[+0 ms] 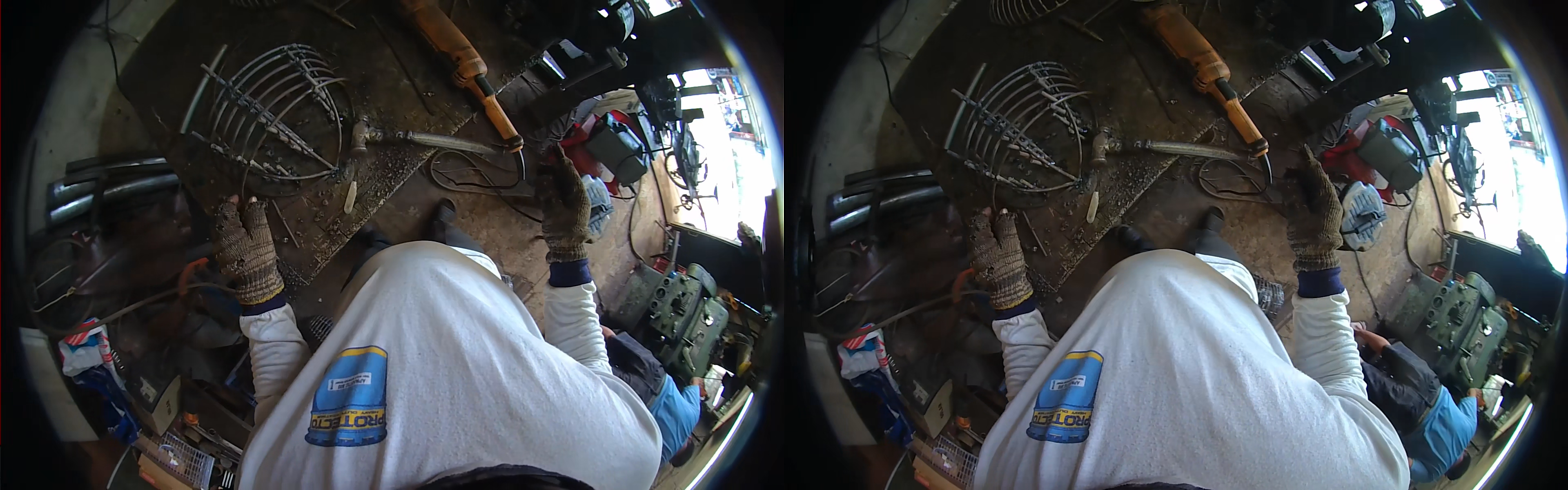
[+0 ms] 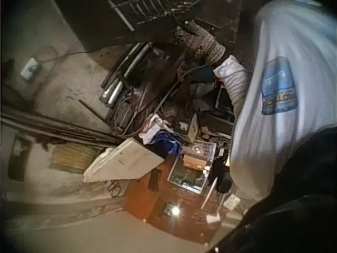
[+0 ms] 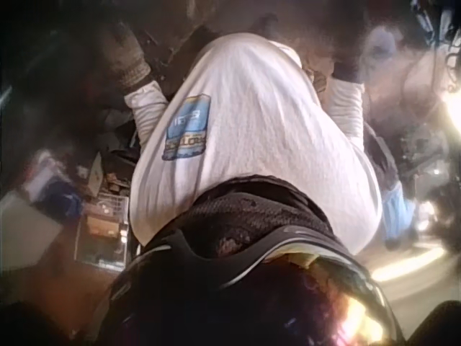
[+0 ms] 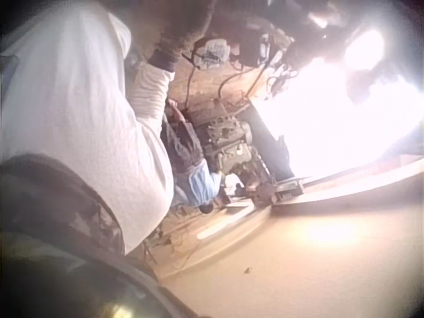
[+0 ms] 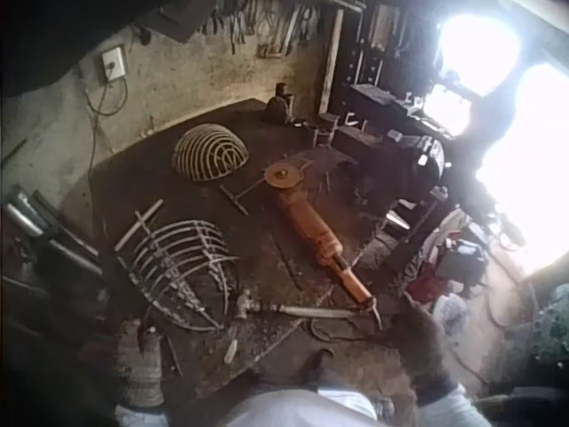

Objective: The person holds curved metal bars against a circular frame, hits them with a hammer to align them, and uses an angle grinder to cut or smooth the metal pieces.

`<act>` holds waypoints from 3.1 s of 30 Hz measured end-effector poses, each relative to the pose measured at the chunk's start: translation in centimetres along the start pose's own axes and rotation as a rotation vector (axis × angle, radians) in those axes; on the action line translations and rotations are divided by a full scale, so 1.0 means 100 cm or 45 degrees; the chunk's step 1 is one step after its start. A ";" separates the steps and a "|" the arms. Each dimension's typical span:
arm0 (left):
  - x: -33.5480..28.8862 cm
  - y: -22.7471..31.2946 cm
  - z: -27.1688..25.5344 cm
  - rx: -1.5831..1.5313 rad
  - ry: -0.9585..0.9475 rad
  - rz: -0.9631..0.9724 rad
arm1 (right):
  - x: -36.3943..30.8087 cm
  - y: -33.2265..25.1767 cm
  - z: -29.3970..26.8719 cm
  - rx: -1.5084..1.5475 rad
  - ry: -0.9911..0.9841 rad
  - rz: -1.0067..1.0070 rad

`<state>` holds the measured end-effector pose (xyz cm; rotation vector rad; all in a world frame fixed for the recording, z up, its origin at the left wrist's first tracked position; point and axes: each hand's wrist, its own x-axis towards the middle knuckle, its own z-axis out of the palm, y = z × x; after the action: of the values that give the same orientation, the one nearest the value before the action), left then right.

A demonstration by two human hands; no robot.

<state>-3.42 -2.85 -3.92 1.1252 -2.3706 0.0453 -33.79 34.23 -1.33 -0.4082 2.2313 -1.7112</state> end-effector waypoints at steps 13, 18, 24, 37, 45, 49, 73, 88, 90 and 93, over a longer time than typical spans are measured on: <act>0.002 -0.031 0.011 0.390 -0.332 -0.202 | 0.014 0.079 -0.092 0.136 -0.157 0.105; 0.018 -0.002 0.001 0.645 -0.402 -0.298 | 0.031 0.105 -0.109 0.374 -0.323 0.160; 0.080 0.031 -0.063 -0.028 -0.127 -0.431 | 0.040 0.083 -0.076 0.508 -0.290 0.307; 0.218 -0.062 0.008 -0.546 -1.053 -0.631 | 0.030 0.071 -0.024 -0.236 -0.235 0.134; 0.246 -0.071 0.030 -0.178 -1.288 -0.574 | 0.019 0.071 -0.041 -0.161 -0.102 0.288; 0.266 -0.079 0.037 -0.057 -1.180 -0.447 | 0.019 0.076 -0.042 -0.247 -0.057 0.327; 0.276 -0.076 0.060 0.103 -0.588 -0.027 | 0.027 0.073 -0.031 -0.441 -0.190 0.545; 0.245 -0.077 0.071 -0.226 -1.043 -0.230 | 0.025 0.062 -0.028 -0.521 -0.218 0.596; 0.243 -0.082 0.077 -0.319 -1.032 -0.285 | 0.023 0.067 -0.030 -0.475 -0.201 0.583; 0.244 -0.082 0.079 -0.272 -1.036 -0.260 | 0.024 0.069 -0.029 -0.489 -0.235 0.535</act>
<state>-13.68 -27.59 -1.08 1.4544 -2.8056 -0.8676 -37.42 37.56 -7.40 -0.1518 2.2996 -0.9992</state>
